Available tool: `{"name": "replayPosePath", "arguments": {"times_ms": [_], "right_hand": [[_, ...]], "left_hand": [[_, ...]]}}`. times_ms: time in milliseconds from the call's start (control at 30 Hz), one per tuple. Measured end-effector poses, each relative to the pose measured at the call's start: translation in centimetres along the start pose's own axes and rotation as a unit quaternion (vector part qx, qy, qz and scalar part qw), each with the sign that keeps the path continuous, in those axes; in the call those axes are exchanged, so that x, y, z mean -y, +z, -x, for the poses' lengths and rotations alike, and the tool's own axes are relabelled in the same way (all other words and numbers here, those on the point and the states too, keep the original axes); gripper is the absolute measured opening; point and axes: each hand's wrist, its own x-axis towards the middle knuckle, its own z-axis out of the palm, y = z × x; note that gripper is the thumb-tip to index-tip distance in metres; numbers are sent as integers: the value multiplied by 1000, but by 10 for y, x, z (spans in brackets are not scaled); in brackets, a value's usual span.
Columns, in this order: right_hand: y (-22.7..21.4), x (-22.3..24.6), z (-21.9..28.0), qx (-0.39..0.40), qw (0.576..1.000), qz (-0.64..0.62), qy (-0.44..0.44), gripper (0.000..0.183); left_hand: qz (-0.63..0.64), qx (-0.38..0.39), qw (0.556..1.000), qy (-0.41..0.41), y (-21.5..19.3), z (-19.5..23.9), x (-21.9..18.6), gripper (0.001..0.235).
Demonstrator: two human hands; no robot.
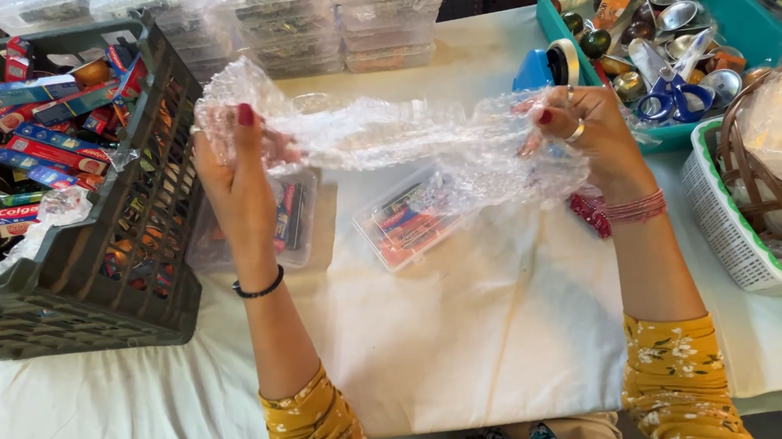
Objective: The person wraps a small plastic container filled with items in bubble wrap, folds the edges, and secures it with tape. They then cut a piece of bubble wrap with scissors and wrap another container in the same manner.
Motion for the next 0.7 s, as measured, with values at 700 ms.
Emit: {"name": "replayPosePath", "arguments": {"times_ms": [700], "right_hand": [[-26,52,10,118,932,278,203,15]], "left_hand": [[215,75,972,-55,-39,-11,-30,61]]}}
